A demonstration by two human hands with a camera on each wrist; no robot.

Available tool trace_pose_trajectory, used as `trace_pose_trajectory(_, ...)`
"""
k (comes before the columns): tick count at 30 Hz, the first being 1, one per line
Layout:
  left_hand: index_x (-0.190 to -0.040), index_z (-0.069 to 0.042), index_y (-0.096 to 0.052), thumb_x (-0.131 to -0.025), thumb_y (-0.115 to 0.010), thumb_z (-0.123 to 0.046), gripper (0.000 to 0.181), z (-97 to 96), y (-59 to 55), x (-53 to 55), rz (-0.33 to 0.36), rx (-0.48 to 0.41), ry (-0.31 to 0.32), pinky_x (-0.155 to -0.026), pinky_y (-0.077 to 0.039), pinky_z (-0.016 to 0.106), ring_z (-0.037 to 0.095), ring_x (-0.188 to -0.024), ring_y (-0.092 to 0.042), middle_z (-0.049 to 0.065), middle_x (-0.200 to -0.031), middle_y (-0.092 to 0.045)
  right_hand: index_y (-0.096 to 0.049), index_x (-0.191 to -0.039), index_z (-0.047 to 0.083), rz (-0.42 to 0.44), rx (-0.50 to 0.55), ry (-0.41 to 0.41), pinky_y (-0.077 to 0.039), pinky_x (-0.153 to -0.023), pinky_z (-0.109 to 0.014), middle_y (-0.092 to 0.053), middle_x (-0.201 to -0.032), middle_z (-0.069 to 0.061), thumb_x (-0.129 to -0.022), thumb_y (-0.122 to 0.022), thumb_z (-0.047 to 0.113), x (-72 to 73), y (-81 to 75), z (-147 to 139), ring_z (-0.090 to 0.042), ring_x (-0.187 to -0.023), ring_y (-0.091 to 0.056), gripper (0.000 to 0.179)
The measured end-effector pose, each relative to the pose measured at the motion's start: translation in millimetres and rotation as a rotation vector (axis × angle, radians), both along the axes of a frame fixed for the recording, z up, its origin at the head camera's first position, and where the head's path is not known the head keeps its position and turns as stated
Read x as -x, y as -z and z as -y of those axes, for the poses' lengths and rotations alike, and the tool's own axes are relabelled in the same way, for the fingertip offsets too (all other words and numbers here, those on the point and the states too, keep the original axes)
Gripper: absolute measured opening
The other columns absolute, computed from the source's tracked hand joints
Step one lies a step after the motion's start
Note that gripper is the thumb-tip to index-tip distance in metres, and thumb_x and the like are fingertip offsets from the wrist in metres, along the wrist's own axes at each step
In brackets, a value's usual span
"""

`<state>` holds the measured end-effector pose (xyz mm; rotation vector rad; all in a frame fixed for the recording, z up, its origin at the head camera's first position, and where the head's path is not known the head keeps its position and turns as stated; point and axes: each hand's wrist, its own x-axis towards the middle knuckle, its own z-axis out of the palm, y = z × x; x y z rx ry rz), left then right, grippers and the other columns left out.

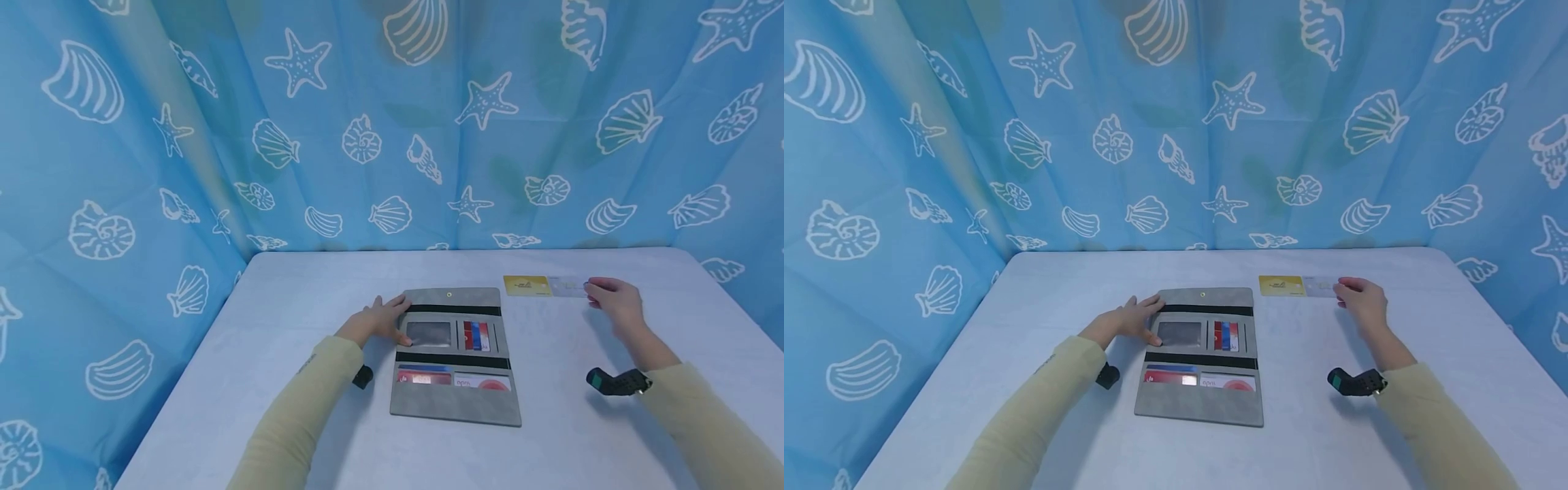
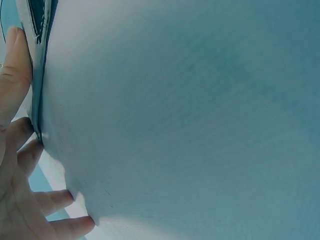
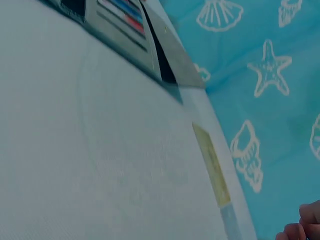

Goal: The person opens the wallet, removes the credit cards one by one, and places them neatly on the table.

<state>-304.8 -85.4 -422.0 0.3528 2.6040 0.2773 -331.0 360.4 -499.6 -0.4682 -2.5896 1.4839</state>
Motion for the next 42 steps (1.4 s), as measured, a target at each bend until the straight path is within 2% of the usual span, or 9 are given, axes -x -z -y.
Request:
trace_pose_trajectory(8, -0.147, -0.028, -0.018, -0.076, -0.069, -0.046, 0.089, -0.9, -1.1, 0.2, -0.002, 0.007, 0.004, -0.110, -0.010, 0.054, 0.032, -0.141, 0.002, -0.009, -0.154, -0.006, -0.044, -0.132, 0.005, -0.028, -0.035, -0.081, -0.050, -0.069, -0.014, -0.048, -0.126, -0.018, -0.085, -0.045, 0.060, -5.1, 0.3, 20.6, -0.022, -0.098, -0.055, 0.073)
trace_pose_trajectory(14, -0.147, -0.029, -0.018, -0.076, -0.070, -0.046, 0.090, -1.6, -2.6, -0.7, 0.004, 0.007, -0.006, -0.111, -0.010, 0.054, 0.032, -0.141, 0.002, -0.009, -0.154, -0.006, -0.049, -0.129, 0.005, -0.093, -0.246, -0.162, -0.051, -0.069, -0.027, -0.055, -0.110, -0.015, -0.089, -0.047, 0.053, -14.2, 0.1, 45.3, -0.025, -0.090, -0.055, 0.062)
trace_pose_trajectory(17, -0.147, -0.029, -0.018, -0.076, -0.069, -0.047, 0.090, -1.6, -2.7, -0.9, 0.005, 0.009, -0.004, -0.111, -0.010, 0.054, 0.032, -0.141, 0.002, -0.009, -0.154, -0.006, -0.053, -0.126, 0.004, -0.163, -0.331, -0.204, -0.049, -0.066, -0.029, -0.057, -0.100, -0.013, -0.090, -0.053, 0.044, -18.5, 1.5, 60.4, -0.024, -0.084, -0.053, 0.054)
trace_pose_trajectory(20, -0.147, -0.029, -0.019, -0.076, -0.070, -0.047, 0.090, -1.2, -3.3, -1.2, 0.005, 0.006, -0.005, -0.110, -0.011, 0.054, 0.032, -0.141, 0.002, -0.009, -0.154, -0.006, -0.055, -0.123, 0.004, -0.192, -0.358, -0.246, -0.048, -0.066, -0.027, -0.057, -0.093, -0.010, -0.089, -0.058, 0.035, -23.4, 0.3, 76.8, -0.022, -0.081, -0.051, 0.046)
trace_pose_trajectory(23, -0.147, -0.028, -0.019, -0.076, -0.070, -0.046, 0.090, -0.7, -3.2, -1.1, 0.006, 0.003, -0.006, -0.110, -0.010, 0.055, 0.032, -0.141, 0.002, -0.009, -0.154, -0.006, -0.057, -0.120, 0.003, -0.165, -0.361, -0.302, -0.047, -0.064, -0.021, -0.057, -0.090, -0.009, -0.089, -0.060, 0.032, -33.3, -8.8, 96.3, -0.021, -0.080, -0.051, 0.043)
trace_pose_trajectory(28, -0.147, -0.028, -0.019, -0.075, -0.070, -0.046, 0.090, -0.2, -0.4, 0.1, 0.001, -0.001, -0.003, -0.109, -0.011, 0.057, 0.033, -0.141, 0.002, -0.008, -0.155, -0.006, -0.055, -0.119, -0.007, -0.063, -0.304, -0.424, -0.045, -0.062, -0.023, -0.057, -0.088, -0.014, -0.087, -0.062, 0.021, -63.2, -50.6, 136.4, -0.023, -0.078, -0.051, 0.042)
trace_pose_trajectory(30, -0.147, -0.028, -0.019, -0.075, -0.070, -0.046, 0.090, -0.4, 0.1, 0.5, 0.000, -0.003, -0.005, -0.109, -0.011, 0.057, 0.033, -0.141, 0.002, -0.008, -0.155, -0.006, -0.053, -0.120, -0.010, -0.022, -0.281, -0.469, -0.045, -0.064, -0.026, -0.057, -0.085, -0.014, -0.086, -0.063, 0.016, -71.3, -62.8, 149.1, -0.023, -0.077, -0.050, 0.043)
trace_pose_trajectory(35, -0.147, -0.027, -0.019, -0.075, -0.070, -0.046, 0.091, -1.0, 0.4, 0.2, -0.006, 0.007, 0.000, -0.109, -0.011, 0.056, 0.033, -0.141, 0.002, -0.007, -0.155, -0.007, -0.050, -0.123, -0.010, 0.042, -0.271, -0.530, -0.046, -0.064, -0.025, -0.055, -0.083, -0.009, -0.084, -0.064, 0.011, -74.9, -63.5, 165.4, -0.019, -0.076, -0.050, 0.047)
trace_pose_trajectory(42, -0.147, -0.027, -0.019, -0.075, -0.070, -0.045, 0.090, -1.3, -2.0, -2.4, -0.003, 0.004, -0.004, -0.110, -0.011, 0.056, 0.033, -0.141, 0.002, -0.007, -0.155, -0.006, -0.047, -0.127, -0.009, 0.080, -0.313, -0.658, -0.045, -0.065, -0.025, -0.054, -0.081, -0.006, -0.079, -0.070, 0.014, -63.1, -58.5, 176.4, -0.017, -0.076, -0.050, 0.057)
